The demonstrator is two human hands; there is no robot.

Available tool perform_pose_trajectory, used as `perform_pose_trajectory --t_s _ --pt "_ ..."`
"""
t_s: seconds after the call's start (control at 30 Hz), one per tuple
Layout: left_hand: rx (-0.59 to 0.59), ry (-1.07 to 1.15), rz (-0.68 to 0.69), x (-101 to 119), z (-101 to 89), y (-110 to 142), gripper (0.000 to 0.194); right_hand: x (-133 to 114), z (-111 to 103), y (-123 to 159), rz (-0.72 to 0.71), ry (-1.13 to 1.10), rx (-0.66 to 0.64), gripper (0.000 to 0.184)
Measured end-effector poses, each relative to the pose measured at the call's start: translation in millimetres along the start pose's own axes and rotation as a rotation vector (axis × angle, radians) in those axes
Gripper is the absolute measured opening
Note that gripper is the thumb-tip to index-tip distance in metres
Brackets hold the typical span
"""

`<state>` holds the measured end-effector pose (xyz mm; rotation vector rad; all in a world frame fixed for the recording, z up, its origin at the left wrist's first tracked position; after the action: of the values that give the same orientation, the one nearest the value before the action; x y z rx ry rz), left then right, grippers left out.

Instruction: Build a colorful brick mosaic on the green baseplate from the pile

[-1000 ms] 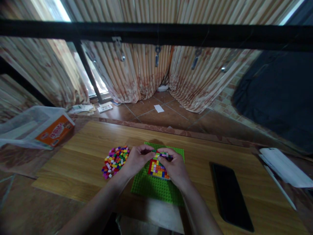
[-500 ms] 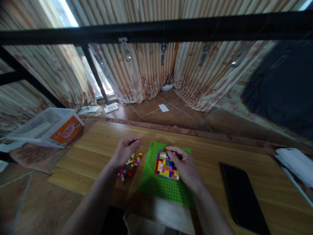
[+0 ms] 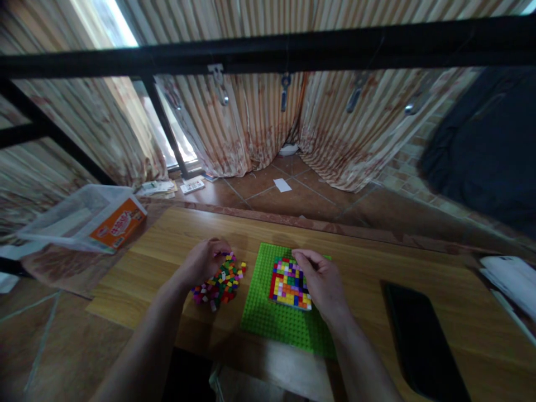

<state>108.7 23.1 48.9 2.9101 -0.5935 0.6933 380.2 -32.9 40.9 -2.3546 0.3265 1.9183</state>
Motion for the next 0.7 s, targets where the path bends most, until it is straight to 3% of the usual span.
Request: perform_pose_trajectory --t_s 0.2,0.7 --pt "-0.033 -0.051 0.034 3.6 5.5 -1.9 0.042 2.1 2.6 -0.2 0.021 0.006 -0.023 0.039" --pt "-0.016 -0.066 -0.013 6.2 5.0 -4.3 0.024 -3.5 2.6 -1.3 -0.049 0.088 -0.044 0.031"
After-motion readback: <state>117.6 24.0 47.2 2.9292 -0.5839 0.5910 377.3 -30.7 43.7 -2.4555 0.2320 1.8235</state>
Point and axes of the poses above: each hand's wrist, its own y-axis away from the middle knuckle, its own z-axis out of the palm, x = y × z, the point moved 6 cm from there along -y, towards the middle knuckle, and after that the axes turned 4 degrees about -x, right-handed, at the moved point
